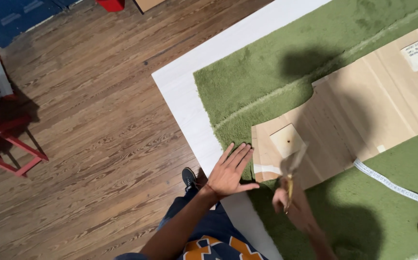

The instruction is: Measure and cut green fabric according to a cardboard template using scissors and a measuring tape.

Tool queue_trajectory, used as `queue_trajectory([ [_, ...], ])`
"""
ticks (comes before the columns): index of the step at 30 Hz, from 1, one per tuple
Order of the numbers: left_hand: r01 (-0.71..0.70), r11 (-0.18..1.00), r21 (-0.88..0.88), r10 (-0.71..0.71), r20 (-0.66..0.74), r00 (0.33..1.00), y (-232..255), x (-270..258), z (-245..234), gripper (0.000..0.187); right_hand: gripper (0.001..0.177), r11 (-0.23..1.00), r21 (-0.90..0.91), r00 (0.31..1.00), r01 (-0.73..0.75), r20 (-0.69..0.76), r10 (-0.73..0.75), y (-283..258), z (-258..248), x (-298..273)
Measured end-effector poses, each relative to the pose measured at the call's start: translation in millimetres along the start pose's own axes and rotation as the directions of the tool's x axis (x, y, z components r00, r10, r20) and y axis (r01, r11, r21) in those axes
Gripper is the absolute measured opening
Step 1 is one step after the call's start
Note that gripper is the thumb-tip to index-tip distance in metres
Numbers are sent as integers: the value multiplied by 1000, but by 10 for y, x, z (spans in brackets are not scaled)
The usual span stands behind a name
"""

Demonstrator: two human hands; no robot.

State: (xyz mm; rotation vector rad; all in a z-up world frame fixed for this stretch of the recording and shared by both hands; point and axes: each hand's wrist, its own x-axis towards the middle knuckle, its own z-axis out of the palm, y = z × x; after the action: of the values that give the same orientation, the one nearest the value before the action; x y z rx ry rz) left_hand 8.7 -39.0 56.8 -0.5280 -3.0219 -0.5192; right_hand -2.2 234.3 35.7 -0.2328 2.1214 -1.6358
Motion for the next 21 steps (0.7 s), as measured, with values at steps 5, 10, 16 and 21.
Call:
queue_trajectory([
  [5,19,998,-63,-23,-71,997,29,-116,-40,110,46,864,218,837,-454,436,330,98,250,-198],
  [10,3,1000,16,-2,-97,995,22,-188,111,81,52,714,229,679,-662,585,443,93,311,-161],
  [16,-1,1000,22,4,-131,991,4,-161,244,57,53,639,308,630,-705,686,364,9,256,-151],
  [21,19,993,-115,-49,-262,964,-37,-61,157,27,52,597,291,581,-748,722,376,2,220,-263],
])
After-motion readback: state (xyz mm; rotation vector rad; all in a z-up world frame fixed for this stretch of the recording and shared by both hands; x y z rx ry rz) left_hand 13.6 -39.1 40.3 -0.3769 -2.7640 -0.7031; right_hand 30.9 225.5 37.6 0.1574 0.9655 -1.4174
